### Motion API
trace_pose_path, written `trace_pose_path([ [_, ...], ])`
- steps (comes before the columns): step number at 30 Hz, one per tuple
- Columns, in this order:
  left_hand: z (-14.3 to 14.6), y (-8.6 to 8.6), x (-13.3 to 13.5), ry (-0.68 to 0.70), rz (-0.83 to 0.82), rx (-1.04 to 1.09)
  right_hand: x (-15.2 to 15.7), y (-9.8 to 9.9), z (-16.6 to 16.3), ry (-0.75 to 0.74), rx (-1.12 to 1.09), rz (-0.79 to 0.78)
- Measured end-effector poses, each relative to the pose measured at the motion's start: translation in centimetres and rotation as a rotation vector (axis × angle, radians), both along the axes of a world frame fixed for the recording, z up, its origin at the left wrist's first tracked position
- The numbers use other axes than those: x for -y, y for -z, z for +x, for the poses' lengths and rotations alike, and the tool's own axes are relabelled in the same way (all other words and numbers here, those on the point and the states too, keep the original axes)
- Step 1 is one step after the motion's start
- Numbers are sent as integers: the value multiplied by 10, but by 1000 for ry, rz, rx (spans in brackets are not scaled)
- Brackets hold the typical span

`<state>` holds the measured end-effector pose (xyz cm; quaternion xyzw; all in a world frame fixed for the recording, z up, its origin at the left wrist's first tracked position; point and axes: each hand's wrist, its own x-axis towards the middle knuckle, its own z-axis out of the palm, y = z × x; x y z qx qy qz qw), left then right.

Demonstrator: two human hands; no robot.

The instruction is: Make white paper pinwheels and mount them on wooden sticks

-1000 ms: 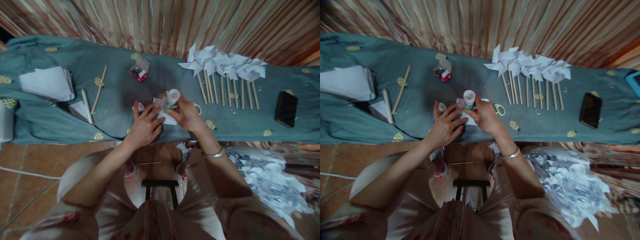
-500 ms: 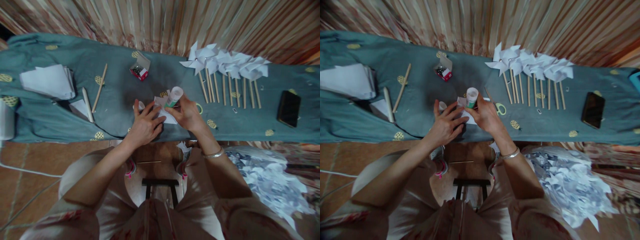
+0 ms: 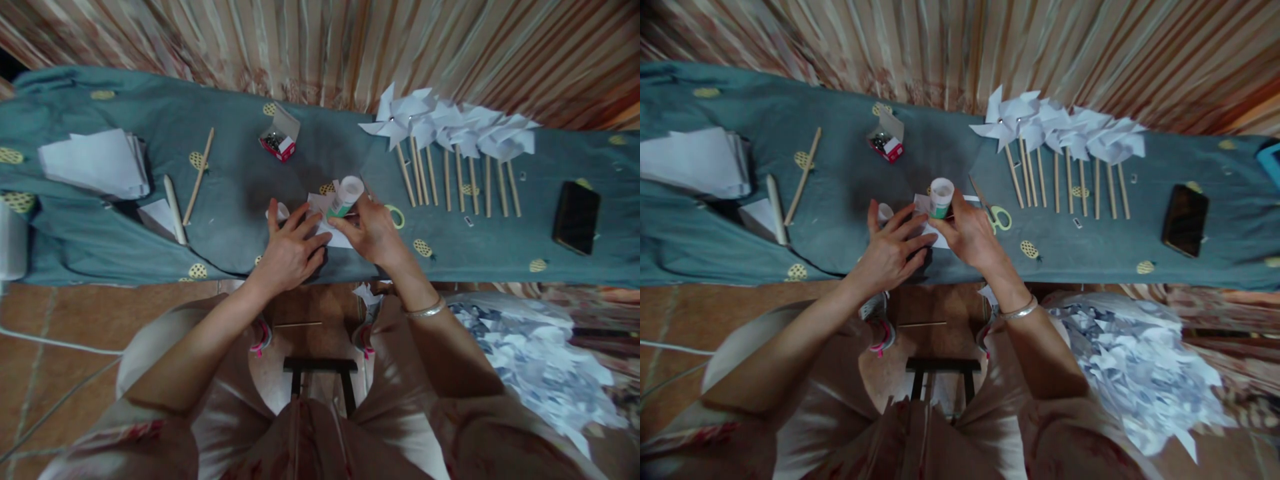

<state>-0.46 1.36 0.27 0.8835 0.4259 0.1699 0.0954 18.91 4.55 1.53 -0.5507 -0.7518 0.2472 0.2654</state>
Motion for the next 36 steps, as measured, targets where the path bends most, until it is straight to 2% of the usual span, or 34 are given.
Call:
trace_pose_path([
  [19,0,0,0,0,-2,-1,-2,-11,-1,87,145,-43],
  [30,0,-2,1,12,-14,6,0,-7,0,49,-6,-59],
  [36,-1,-3,1,6,-43,19,0,-5,-6,37,8,-41],
])
